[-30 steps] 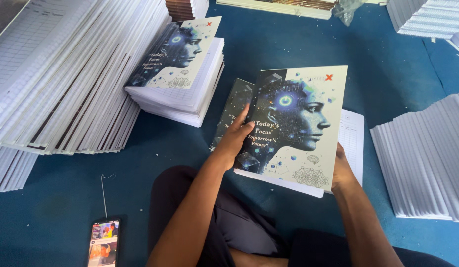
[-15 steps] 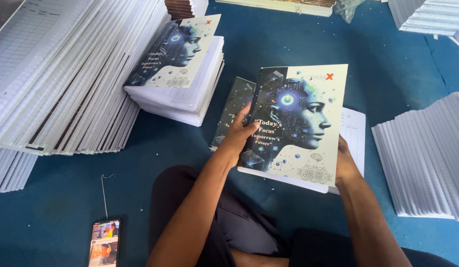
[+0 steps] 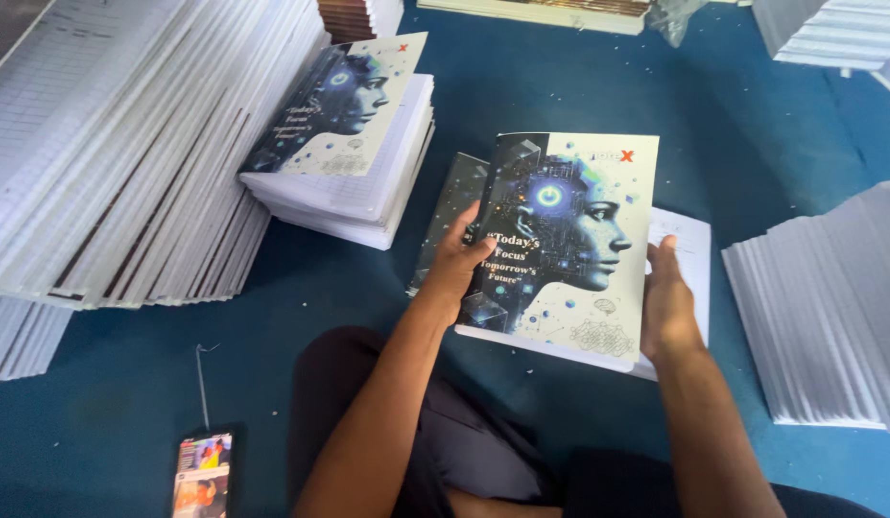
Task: The person inserts a stack of blank pages into a printed cover, aligns the edges, and places the assembled notebook onto a growing stack. The person repeats this process with multiple covers and page stacks.
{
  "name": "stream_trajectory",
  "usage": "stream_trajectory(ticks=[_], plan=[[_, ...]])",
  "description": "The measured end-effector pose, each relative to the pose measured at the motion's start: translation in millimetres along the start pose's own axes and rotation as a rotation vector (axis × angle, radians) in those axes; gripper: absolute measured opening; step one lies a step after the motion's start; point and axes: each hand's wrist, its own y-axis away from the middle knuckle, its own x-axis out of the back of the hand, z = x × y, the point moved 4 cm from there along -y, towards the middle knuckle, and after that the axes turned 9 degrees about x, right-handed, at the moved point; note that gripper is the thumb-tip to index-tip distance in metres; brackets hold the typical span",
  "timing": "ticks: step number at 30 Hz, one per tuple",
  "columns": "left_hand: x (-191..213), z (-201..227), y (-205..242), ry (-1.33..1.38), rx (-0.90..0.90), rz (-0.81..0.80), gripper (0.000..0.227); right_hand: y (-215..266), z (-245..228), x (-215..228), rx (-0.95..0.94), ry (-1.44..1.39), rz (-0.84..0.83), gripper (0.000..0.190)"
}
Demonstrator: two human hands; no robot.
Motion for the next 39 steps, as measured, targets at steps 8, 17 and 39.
stream_trajectory(ticks=[8, 17, 39], plan=[[11.4, 10.7, -3.4, -0.155, -0.014, 0.082, 0.07, 23.8, -17.5, -22.5, -0.009, 0.215, -0.294, 0.065], [59.1, 78.1, 36.8, -0.207, -0.623, 0.684, 0.03, 11.2, -12.2, -34.2, 0.05, 0.033, -0.251, 0.059], [128.6, 73.5, 27.3, 0.038, -0.001, 0.702, 0.066, -50.5, -8.9, -252.3, 0.106, -0.103, -0.459, 0.039]])
